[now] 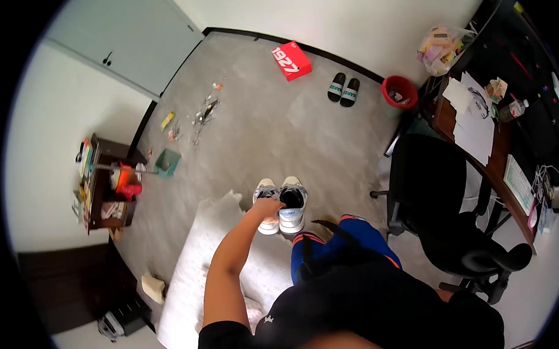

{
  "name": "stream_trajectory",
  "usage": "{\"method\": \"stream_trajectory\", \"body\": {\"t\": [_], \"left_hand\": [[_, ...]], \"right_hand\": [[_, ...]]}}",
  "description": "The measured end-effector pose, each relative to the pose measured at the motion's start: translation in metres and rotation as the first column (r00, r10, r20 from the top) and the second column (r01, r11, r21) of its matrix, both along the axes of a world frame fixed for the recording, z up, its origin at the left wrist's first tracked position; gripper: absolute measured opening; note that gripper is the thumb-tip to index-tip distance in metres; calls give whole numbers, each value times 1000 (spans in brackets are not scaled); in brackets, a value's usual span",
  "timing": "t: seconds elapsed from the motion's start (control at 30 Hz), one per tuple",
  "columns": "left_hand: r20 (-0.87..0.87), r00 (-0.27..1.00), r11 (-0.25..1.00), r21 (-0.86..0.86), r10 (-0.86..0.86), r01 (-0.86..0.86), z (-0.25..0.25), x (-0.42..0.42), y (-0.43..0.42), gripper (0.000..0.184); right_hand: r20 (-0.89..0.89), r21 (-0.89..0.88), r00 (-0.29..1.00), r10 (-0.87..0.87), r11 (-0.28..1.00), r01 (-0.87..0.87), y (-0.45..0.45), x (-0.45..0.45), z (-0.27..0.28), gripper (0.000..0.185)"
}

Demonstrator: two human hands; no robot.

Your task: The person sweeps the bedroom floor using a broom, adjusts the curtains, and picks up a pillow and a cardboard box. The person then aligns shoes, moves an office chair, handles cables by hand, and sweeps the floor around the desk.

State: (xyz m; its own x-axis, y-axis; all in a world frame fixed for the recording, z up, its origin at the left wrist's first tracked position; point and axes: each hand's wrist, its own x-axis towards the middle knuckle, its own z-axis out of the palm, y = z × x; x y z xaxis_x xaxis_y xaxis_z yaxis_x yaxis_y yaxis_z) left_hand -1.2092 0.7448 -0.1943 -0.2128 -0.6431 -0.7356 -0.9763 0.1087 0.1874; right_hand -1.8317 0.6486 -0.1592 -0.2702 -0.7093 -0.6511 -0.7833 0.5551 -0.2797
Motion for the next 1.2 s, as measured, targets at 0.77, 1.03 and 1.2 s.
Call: {"method": "stream_trajectory", "body": {"t": [0.77, 1.03, 1.2], "left_hand": [[136, 942, 844, -418, -307, 336, -248, 141, -545, 13], [283, 862, 810, -310, -420, 497, -469, 135, -691, 18], [160, 762, 740, -184, -627, 648, -584, 152, -721, 20]], "right_hand": [[139, 319, 759, -636, 755, 573, -148, 330, -177, 43], [-57, 525, 564, -824, 455, 719, -177, 410, -252, 41], [-207, 587, 469, -859, 275, 761, -180, 433, -281, 40]]}}
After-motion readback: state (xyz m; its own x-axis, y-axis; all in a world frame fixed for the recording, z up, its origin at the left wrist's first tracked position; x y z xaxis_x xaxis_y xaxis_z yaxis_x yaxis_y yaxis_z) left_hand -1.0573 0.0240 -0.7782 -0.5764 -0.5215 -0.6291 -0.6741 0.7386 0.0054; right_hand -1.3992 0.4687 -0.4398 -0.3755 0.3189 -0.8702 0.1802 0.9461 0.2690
